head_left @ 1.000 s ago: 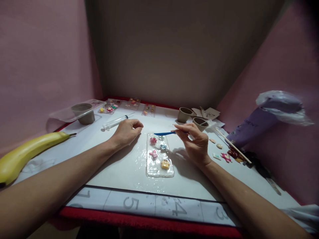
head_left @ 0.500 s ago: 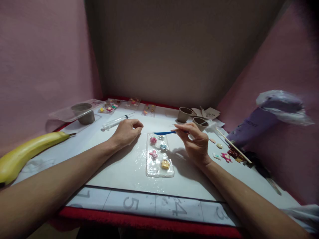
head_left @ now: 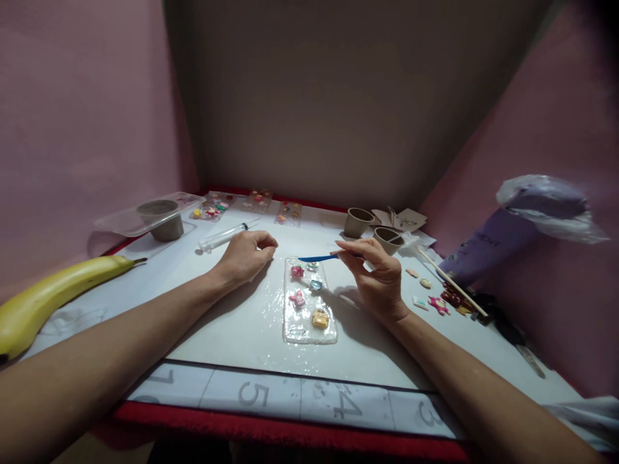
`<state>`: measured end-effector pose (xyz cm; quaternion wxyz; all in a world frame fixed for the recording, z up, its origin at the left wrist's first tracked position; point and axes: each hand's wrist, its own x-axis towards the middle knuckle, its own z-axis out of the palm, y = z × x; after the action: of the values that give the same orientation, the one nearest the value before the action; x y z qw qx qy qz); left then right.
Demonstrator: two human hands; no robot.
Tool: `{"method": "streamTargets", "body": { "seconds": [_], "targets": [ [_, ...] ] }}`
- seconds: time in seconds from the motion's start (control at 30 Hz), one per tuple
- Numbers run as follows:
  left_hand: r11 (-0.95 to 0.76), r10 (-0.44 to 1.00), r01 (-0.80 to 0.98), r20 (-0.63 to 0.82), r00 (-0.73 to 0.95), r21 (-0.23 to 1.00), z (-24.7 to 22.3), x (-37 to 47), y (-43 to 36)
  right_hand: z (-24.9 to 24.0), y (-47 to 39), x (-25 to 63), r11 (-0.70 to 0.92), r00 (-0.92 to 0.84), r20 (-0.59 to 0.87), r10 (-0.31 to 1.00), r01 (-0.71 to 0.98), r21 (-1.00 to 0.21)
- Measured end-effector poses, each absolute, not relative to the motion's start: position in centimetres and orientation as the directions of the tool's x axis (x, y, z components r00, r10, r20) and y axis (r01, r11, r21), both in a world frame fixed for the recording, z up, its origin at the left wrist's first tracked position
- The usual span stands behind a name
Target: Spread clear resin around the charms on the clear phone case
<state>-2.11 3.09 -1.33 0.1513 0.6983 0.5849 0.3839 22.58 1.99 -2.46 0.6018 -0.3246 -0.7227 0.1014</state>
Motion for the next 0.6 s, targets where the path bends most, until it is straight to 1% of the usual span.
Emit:
{"method": "streamTargets", "body": {
  "seconds": [0.6],
  "targets": [
    [-0.284,0.928,0.698,0.37,0.028,0.658,-1.33,-2.11,3.03,-2.3,1.73,22.39,0.778,-0.088,0.799,0.595,0.312,-0.545]
  ]
}}
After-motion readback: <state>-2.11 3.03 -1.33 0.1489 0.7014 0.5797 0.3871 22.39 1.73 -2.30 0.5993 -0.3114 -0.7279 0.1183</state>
